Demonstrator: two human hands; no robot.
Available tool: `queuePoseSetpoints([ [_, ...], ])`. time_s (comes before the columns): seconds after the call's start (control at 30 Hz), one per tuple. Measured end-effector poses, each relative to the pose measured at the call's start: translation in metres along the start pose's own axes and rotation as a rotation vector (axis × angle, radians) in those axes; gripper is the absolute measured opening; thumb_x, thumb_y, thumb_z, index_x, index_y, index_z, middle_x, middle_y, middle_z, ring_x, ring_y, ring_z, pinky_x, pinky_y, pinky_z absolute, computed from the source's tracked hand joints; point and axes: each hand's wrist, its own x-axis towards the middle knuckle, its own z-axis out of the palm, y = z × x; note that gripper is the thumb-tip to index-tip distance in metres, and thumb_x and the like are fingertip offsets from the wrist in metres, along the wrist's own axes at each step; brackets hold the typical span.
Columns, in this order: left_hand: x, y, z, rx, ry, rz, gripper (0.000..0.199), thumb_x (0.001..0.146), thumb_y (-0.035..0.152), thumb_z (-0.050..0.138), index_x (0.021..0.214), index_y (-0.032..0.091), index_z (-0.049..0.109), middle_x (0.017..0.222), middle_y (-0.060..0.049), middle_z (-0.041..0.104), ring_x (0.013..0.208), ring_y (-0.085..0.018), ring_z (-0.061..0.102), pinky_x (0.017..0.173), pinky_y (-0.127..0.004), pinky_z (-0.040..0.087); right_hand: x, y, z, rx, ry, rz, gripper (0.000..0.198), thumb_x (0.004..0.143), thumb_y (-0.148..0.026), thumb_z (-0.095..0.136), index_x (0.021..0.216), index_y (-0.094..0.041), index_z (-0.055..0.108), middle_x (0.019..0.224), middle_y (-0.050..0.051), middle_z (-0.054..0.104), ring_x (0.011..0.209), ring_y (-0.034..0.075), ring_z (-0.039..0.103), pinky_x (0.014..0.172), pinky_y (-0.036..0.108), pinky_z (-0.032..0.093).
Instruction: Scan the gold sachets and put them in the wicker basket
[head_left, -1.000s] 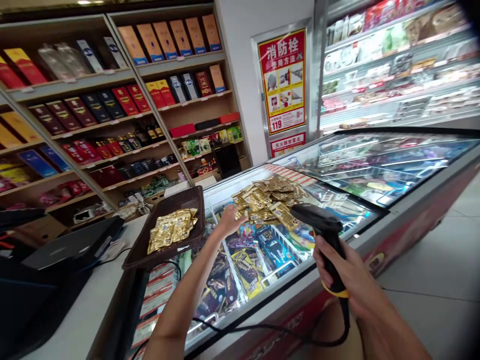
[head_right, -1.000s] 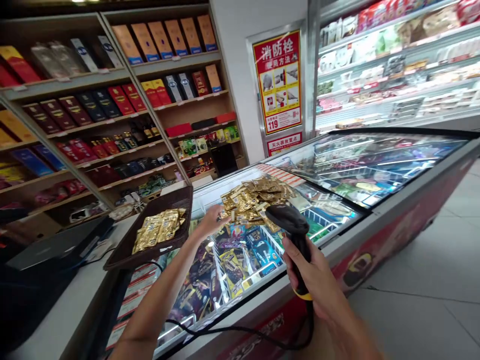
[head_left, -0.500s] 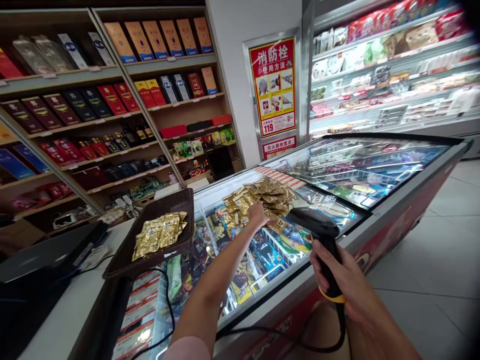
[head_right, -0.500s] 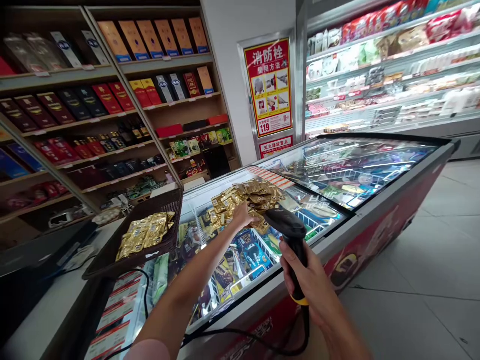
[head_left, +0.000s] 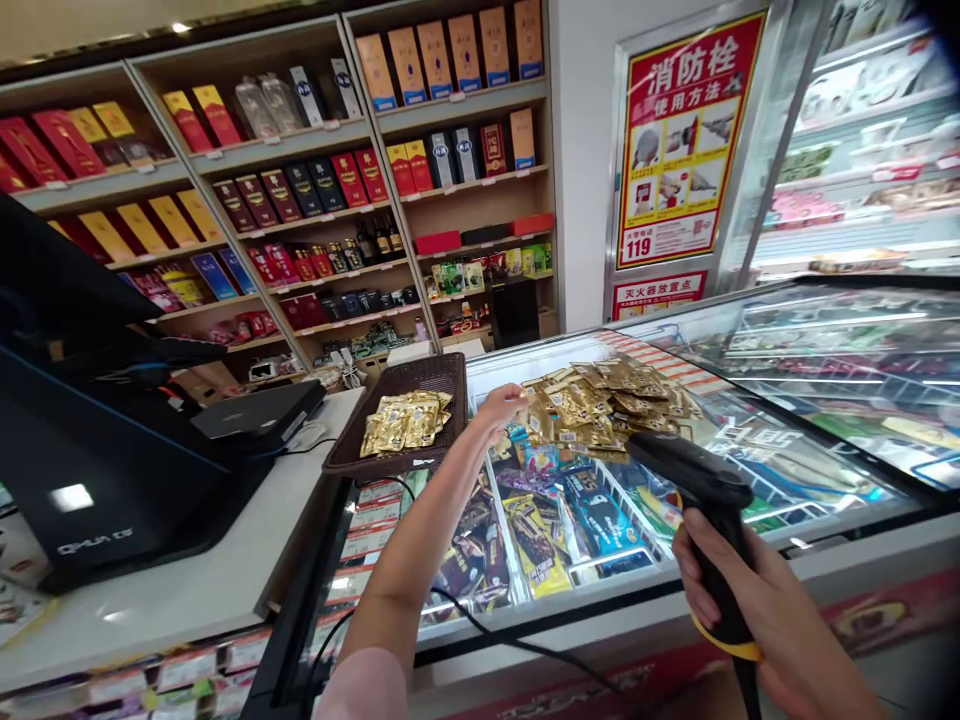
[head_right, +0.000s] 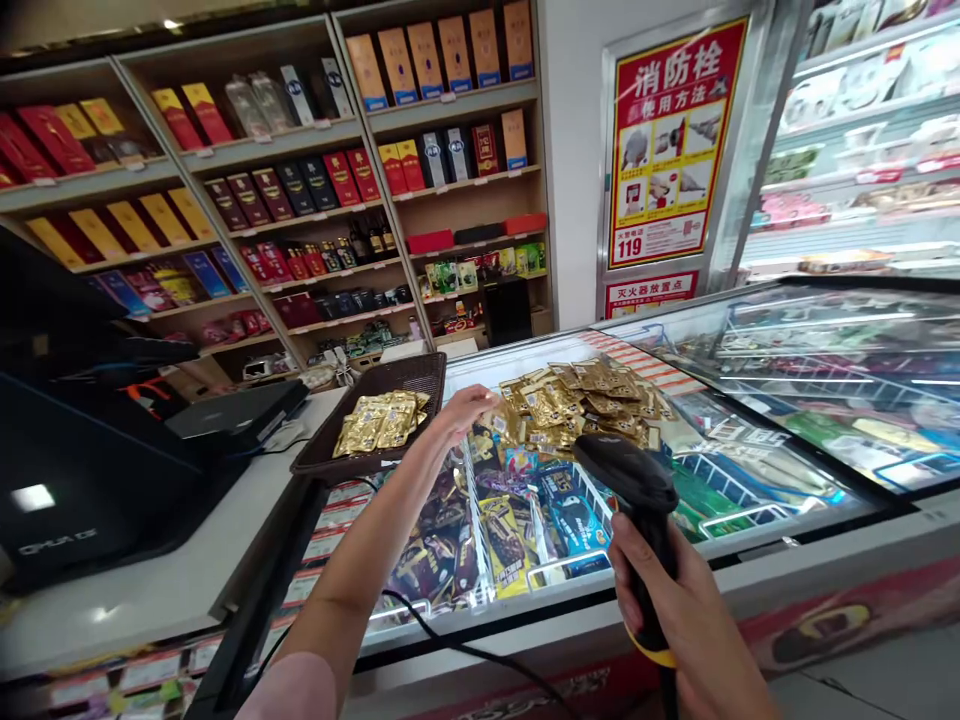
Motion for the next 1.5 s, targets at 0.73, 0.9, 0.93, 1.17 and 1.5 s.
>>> queuePoseSetpoints([
  [0.73, -0.026, 0.024, -0.026, -0.641, -0.023, 0.046, 0.019, 0.087, 0.026, 0.062, 0.104, 0.018, 0.065, 0.091, -0.004, 0.071, 0.077, -0.013, 0.068, 0.073, -0.025, 0.056, 0.003, -0.021, 0.073, -0.079, -0.169, -0.108, 0.048, 0.073, -0.064, 0.067, 0.081, -0.022, 0.045, 0.05, -0.01, 0.044, 0.034, 0.004, 0.031, 0.037, 0.019, 0.023],
  [0.9, -0.028, 0.024, -0.024, -0.636, -0.011, 0.055, 0.02, 0.087, 0.026, 0.062, 0.106, 0.018, 0.065, 0.095, -0.005, 0.072, 0.083, -0.014, 0.069, 0.074, -0.025, 0.056, 0.004, -0.024, 0.071, -0.129, -0.211, -0.114, 0.047, 0.075, -0.064, 0.065, 0.084, -0.022, 0.047, 0.045, -0.011, 0.041, 0.033, 0.005, 0.03, 0.038, 0.02, 0.023],
  [0.93, -0.028, 0.023, -0.024, -0.641, -0.01, 0.059, 0.02, 0.087, 0.026, 0.062, 0.106, 0.018, 0.065, 0.095, -0.005, 0.072, 0.084, -0.014, 0.069, 0.074, -0.024, 0.056, 0.005, -0.024, 0.071, -0.14, -0.226, -0.114, 0.047, 0.075, -0.064, 0.065, 0.085, -0.022, 0.047, 0.043, -0.011, 0.039, 0.033, 0.005, 0.03, 0.038, 0.02, 0.023],
  [1.17, -0.029, 0.019, -0.023, -0.672, 0.019, 0.051, 0.02, 0.085, 0.025, 0.064, 0.103, 0.017, 0.066, 0.095, -0.006, 0.072, 0.086, -0.015, 0.069, 0.077, -0.026, 0.056, 0.004, -0.019, 0.07, -0.188, -0.262, -0.081, 0.05, 0.077, -0.065, 0.062, 0.096, -0.021, 0.05, 0.043, -0.011, 0.038, 0.036, 0.006, 0.031, 0.038, 0.019, 0.025],
  [1.5, -0.006, 0.0, -0.082, -0.53, 0.526, 0.038, 0.02, 0.088, 0.011, 0.046, 0.098, 0.016, 0.062, 0.09, -0.008, 0.07, 0.079, -0.015, 0.069, 0.074, -0.029, 0.057, 0.005, -0.003, 0.044, -0.141, -0.211, -0.037, 0.049, 0.074, -0.065, 0.066, 0.09, -0.022, 0.049, 0.056, -0.008, 0.045, 0.036, 0.004, 0.034, 0.036, 0.019, 0.027],
])
